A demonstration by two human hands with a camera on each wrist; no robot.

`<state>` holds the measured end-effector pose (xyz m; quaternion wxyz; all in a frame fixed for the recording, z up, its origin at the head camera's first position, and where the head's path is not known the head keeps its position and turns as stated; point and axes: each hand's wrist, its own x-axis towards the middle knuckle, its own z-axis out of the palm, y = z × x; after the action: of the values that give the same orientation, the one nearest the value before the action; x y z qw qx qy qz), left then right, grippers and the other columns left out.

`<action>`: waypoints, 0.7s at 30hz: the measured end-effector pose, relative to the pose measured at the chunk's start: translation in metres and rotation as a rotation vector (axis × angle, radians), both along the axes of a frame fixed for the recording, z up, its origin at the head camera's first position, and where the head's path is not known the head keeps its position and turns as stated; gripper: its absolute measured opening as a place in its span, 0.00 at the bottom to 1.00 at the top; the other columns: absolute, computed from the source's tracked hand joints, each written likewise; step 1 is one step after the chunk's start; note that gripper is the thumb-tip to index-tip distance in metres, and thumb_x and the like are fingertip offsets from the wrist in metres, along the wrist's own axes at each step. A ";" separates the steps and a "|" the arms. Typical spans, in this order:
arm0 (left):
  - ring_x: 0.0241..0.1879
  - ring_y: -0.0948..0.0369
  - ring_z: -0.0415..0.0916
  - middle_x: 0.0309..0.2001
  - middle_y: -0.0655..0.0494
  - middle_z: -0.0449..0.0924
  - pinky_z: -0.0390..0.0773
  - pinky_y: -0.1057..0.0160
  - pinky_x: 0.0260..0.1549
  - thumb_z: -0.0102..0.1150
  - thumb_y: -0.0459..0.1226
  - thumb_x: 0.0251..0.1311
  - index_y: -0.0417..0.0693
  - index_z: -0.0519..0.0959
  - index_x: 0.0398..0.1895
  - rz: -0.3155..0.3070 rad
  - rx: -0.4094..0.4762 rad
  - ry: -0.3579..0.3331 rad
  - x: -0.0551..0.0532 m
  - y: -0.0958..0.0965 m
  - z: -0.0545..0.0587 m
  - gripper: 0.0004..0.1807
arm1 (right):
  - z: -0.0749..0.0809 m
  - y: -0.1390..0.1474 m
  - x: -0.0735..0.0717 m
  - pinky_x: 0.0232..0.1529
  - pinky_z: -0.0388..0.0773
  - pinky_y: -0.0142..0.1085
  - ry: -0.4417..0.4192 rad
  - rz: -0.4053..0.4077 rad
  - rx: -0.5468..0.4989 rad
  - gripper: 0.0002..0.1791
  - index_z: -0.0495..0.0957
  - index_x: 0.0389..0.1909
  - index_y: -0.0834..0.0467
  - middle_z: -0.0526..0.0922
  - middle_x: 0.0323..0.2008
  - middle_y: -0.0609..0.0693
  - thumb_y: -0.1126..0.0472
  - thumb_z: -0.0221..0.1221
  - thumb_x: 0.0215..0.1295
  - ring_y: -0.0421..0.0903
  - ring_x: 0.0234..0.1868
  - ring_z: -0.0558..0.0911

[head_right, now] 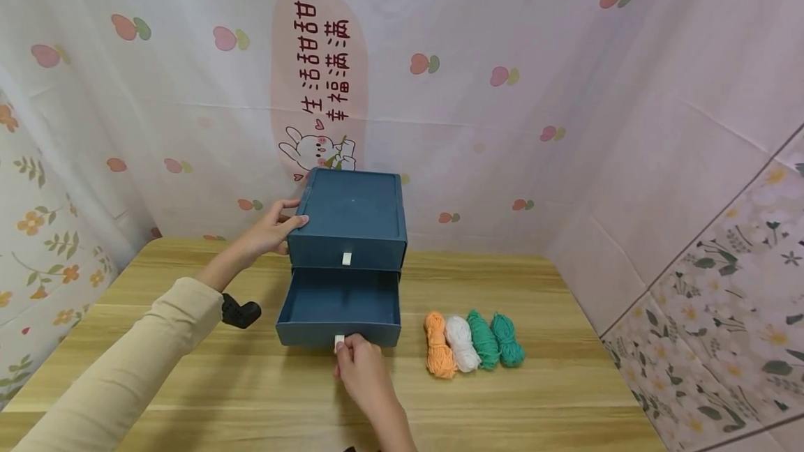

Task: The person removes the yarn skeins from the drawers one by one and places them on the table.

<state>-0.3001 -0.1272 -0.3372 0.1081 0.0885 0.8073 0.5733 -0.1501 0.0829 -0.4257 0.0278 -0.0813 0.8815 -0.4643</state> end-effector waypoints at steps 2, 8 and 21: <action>0.57 0.40 0.65 0.60 0.34 0.55 0.72 0.43 0.50 0.43 0.50 0.65 0.52 0.41 0.70 0.001 -0.001 0.002 -0.001 0.000 -0.001 0.36 | 0.001 0.000 -0.008 0.15 0.61 0.26 0.005 0.000 0.011 0.12 0.75 0.30 0.63 0.79 0.16 0.52 0.60 0.48 0.66 0.34 0.14 0.67; 0.56 0.40 0.66 0.60 0.34 0.55 0.71 0.42 0.50 0.43 0.50 0.65 0.51 0.41 0.70 0.001 -0.007 0.006 -0.001 0.000 -0.001 0.36 | 0.001 -0.002 -0.030 0.16 0.66 0.27 0.019 0.003 -0.006 0.12 0.74 0.31 0.66 0.78 0.15 0.55 0.62 0.47 0.67 0.41 0.15 0.73; 0.56 0.40 0.66 0.60 0.33 0.55 0.71 0.42 0.49 0.43 0.49 0.65 0.52 0.42 0.69 0.009 0.003 -0.007 -0.002 0.001 -0.001 0.35 | 0.003 -0.007 -0.074 0.21 0.78 0.35 -0.048 -0.009 -0.065 0.13 0.71 0.33 0.68 0.77 0.16 0.55 0.62 0.44 0.68 0.46 0.15 0.76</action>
<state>-0.3024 -0.1265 -0.3382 0.1079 0.0830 0.8064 0.5754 -0.2240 0.0758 -0.4225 0.0444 -0.0671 0.8654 -0.4946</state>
